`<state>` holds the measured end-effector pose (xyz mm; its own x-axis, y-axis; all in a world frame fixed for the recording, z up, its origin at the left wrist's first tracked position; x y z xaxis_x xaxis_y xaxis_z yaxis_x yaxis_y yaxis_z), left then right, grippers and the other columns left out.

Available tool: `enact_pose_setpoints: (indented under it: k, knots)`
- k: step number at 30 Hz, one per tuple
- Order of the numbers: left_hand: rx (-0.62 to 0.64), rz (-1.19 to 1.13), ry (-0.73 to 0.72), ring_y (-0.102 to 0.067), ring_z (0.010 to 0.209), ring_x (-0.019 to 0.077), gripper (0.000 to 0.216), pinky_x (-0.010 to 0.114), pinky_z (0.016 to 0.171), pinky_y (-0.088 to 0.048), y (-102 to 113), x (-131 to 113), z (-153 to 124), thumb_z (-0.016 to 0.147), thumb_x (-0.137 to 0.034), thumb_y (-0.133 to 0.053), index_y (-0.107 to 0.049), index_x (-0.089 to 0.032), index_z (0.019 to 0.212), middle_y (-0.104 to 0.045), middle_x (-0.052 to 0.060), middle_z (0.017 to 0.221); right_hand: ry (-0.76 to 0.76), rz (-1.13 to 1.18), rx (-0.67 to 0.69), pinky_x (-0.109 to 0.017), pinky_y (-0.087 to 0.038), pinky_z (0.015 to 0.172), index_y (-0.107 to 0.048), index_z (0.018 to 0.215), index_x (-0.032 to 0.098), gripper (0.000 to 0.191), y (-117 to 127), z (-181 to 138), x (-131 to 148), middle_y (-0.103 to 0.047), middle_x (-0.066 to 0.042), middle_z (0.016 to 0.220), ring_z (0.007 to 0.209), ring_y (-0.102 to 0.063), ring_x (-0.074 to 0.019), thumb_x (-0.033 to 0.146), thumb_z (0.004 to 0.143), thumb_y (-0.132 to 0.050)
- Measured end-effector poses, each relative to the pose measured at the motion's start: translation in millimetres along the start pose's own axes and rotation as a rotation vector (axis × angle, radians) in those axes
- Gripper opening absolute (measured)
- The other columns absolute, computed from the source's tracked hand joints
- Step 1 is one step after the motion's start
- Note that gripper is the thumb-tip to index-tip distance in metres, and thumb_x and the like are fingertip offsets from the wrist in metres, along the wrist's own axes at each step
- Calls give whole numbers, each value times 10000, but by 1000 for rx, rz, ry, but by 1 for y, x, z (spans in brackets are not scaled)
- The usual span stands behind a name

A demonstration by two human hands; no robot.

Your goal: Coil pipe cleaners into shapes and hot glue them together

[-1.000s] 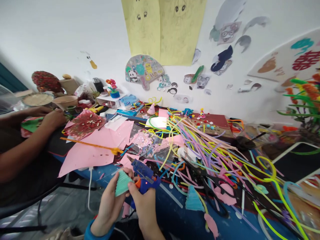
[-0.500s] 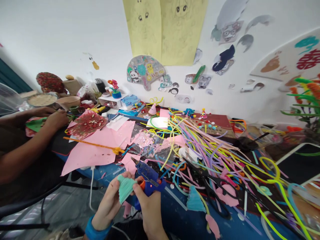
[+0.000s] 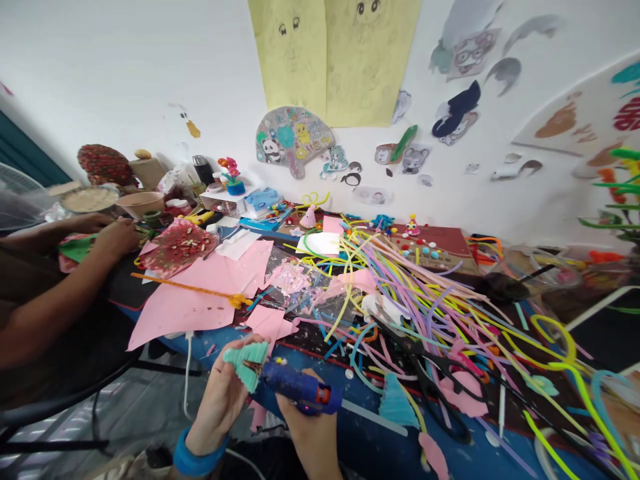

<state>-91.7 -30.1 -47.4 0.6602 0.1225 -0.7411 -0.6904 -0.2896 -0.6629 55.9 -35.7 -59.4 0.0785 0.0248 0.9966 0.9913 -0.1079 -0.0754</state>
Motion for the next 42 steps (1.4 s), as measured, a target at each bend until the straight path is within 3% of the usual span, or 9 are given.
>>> enact_pose_setpoints:
  k: [5, 12, 19, 25, 31, 37, 42]
  knots:
    - [80, 61, -67, -643, 973, 261, 357, 324, 789, -530, -1, -2, -1, 571, -393, -876, -751, -201, 847, -683, 84, 984, 66, -62, 102, -261, -484, 544, -579, 645, 203, 167, 4, 3, 5, -551, 31, 563, 511, -508, -137, 307, 735, -674]
    - [193, 63, -92, -601, 989, 239, 262, 302, 776, -507, -4, -5, 0, 613, -395, -853, -735, -261, 806, -641, 53, 971, 56, -22, 62, -257, -500, 576, -615, 661, 205, 117, 1, -1, 11, -654, -10, 698, 634, -596, -175, 288, 732, -658]
    - [218, 80, -115, -582, 985, 246, 281, 302, 758, -489, -3, -1, 0, 628, -424, -837, -714, -248, 809, -615, 53, 948, 49, -48, 148, -245, -506, 511, -595, 620, 213, 166, 3, 1, 9, -637, 1, 615, 548, -587, -165, 310, 729, -673]
    - [304, 75, -147, -570, 993, 213, 303, 283, 769, -490, -1, 3, 2, 660, -450, -811, -693, -255, 860, -611, 38, 977, 45, -42, 74, -254, -544, 563, -632, 710, 198, 124, 0, -1, 7, -657, 2, 636, 576, -626, -176, 312, 719, -677]
    - [308, 57, -170, -585, 989, 202, 301, 284, 802, -478, -1, 4, 3, 670, -463, -800, -690, -261, 864, -610, 28, 970, 26, -33, 87, -246, -544, 534, -632, 693, 202, 101, -1, -1, 8, -663, 5, 616, 558, -634, -176, 291, 714, -675]
    - [316, 53, -176, -586, 991, 197, 284, 286, 806, -485, -2, 5, 2, 684, -458, -793, -688, -272, 871, -612, 23, 972, 43, -31, 57, -289, -577, 645, -653, 726, 199, 76, 0, 0, 9, -706, -11, 662, 626, -674, -200, 266, 693, -669]
    - [300, 56, -183, -585, 957, 185, 293, 287, 812, -484, -1, 4, 3, 675, -473, -793, -688, -268, 857, -603, 19, 957, 58, -69, 62, -280, -569, 641, -638, 673, 205, 81, 1, 1, 8, -687, -2, 632, 613, -663, -191, 276, 704, -662]
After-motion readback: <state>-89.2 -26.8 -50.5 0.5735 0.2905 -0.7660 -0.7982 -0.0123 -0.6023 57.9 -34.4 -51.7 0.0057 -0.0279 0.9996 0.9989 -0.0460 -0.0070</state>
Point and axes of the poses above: each hand's wrist, its own z-axis towards the middle knuckle, its own y-axis out of the back of the hand, x = y × z, the point moved 2 cm from there along z, towards the middle knuckle
